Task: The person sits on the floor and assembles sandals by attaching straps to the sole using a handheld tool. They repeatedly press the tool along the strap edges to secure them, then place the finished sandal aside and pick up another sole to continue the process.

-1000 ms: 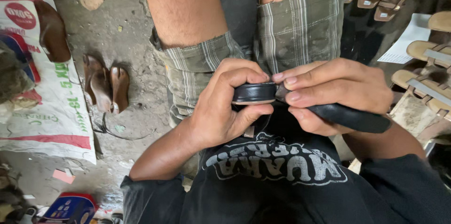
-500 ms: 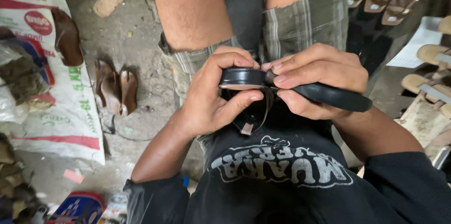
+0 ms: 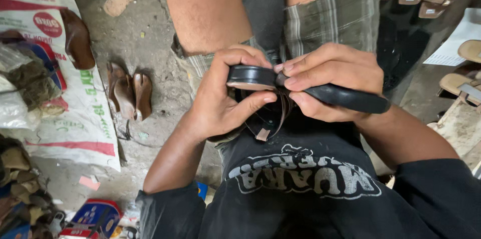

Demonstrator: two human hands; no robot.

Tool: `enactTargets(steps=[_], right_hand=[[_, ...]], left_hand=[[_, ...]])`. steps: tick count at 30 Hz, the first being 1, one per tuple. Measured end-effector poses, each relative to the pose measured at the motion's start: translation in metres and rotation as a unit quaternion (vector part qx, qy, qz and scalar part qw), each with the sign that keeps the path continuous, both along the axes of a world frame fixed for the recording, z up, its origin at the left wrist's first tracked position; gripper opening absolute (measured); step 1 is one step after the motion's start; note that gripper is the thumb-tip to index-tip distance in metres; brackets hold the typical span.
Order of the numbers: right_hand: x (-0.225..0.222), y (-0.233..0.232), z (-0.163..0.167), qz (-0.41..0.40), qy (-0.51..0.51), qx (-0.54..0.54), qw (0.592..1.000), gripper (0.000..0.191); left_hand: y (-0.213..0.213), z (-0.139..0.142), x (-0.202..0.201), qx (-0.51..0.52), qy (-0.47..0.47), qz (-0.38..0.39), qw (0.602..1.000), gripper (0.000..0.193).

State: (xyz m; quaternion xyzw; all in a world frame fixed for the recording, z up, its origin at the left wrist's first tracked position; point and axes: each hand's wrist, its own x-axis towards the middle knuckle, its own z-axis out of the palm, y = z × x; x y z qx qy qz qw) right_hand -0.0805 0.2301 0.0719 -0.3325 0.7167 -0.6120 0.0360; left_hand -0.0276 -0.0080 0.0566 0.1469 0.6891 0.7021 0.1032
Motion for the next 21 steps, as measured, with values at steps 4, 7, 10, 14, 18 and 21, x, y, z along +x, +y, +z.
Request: enactTargets(steps=[4,7,10,14,18,21], right_hand=[[0.003,-0.009,-0.003,-0.017,0.016,-0.009,1.000,0.011],[-0.001,-0.005,-0.003,0.011,0.040,-0.004,0.999,0.012],[-0.004,0.000,-0.006,0.032,0.037,0.008,0.999,0.013],[-0.001,-0.003,-0.016,0.033,-0.005,-0.008,0.999,0.018],[0.009,-0.010,-0.024,0.006,0.009,-0.030,0.999,0.012],[0.009,-0.009,-0.026,0.012,0.030,-0.025,0.999,0.012]], left_hand=[[0.001,-0.003,0.003,0.009,-0.008,0.013,1.000,0.055],[0.002,-0.003,0.003,0.013,-0.019,0.018,1.000,0.056],[-0.003,-0.002,0.002,0.015,-0.026,0.002,1.000,0.057],[-0.007,-0.003,0.000,0.023,-0.039,0.006,0.999,0.061],[-0.003,-0.009,0.002,0.039,-0.051,0.027,0.998,0.063],[-0.003,-0.012,0.005,0.053,-0.074,0.034,0.995,0.064]])
